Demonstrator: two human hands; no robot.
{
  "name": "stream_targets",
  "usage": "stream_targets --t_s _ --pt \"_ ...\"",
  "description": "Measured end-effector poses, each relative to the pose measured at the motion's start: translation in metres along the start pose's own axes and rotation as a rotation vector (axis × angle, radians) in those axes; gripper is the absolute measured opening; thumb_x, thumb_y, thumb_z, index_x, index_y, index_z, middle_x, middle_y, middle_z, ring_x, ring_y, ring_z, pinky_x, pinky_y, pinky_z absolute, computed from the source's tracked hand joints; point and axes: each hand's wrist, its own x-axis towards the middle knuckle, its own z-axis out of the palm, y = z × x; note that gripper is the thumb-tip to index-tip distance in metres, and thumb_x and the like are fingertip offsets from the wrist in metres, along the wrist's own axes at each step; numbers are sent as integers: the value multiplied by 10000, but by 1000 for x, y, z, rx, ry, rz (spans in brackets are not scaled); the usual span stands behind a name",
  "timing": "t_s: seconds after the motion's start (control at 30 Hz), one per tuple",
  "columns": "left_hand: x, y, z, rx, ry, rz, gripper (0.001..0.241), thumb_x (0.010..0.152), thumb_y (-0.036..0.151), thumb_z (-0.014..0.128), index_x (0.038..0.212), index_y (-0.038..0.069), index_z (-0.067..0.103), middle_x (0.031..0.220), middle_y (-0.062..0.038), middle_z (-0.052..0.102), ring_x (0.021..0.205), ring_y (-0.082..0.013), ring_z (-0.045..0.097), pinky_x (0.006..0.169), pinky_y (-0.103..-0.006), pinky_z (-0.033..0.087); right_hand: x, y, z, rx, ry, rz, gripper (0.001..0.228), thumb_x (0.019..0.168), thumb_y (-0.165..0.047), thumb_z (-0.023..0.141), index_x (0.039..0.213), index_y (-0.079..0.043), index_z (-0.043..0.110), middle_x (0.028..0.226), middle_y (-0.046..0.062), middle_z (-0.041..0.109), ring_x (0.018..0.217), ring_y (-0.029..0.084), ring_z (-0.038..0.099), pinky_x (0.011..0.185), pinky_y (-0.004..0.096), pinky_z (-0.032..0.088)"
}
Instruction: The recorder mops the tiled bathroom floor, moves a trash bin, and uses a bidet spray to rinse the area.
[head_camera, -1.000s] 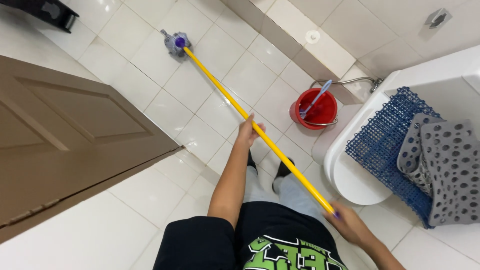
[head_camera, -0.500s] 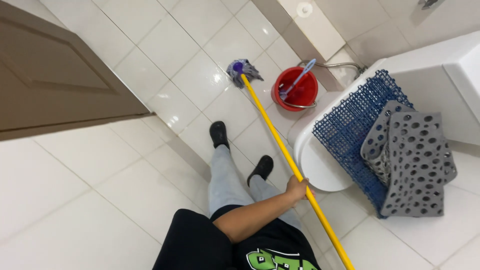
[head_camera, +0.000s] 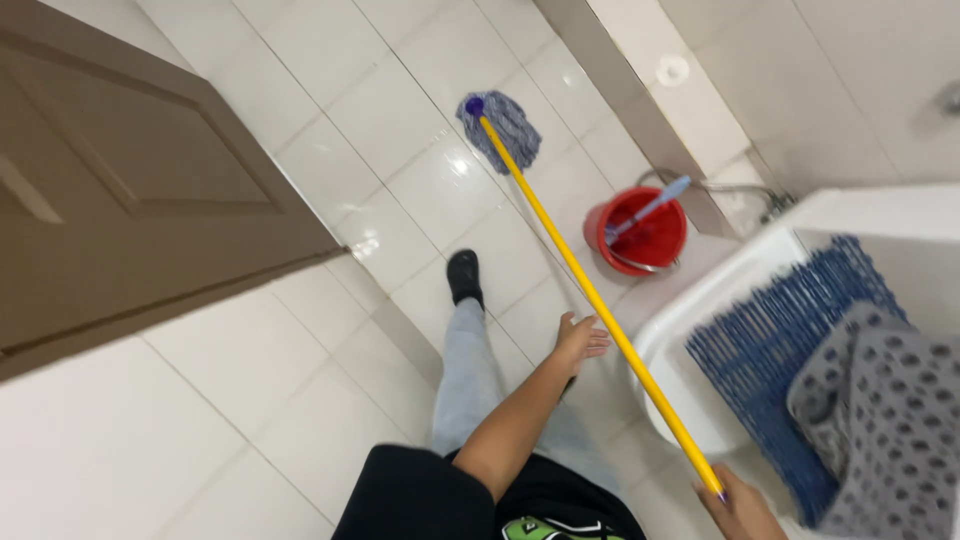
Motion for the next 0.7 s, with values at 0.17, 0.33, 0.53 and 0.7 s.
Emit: stream_targets --t_s 0.17,0.33,0.53,0.7 --pt "10 109 -94 -100 151 77 807 998 337 600 1595 125 100 1061 -209 706 826 -277 715 717 -413 616 108 -308 -106 60 -45 -113 358 942 -385 619 1100 -64 606 802 201 720 725 371 744 701 486 577" --pt "-23 206 -172 -191 236 193 765 987 357 574 1579 141 139 1057 -197 712 816 -274 706 712 -416 608 296 -507 -128 121 107 -473 339 909 -325 674 1041 -20 609 713 180 677 573 299 670 546 437 533" --pt "-62 276 -189 -236 211 315 645 1000 389 554 1515 117 276 1087 -197 706 866 -278 707 761 -416 596 241 -627 -183 358 19 -477 246 932 -235 686 922 -7 593 601 59 548 417 163 515 350 353 397" --pt "-51 314 -138 -256 54 414 658 997 479 537 1498 108 329 1117 -209 708 903 -293 700 800 -425 581 166 -479 -158 355 88 -606 210 912 -170 715 860 -2 600 586 34 511 426 116 481 376 297 365"
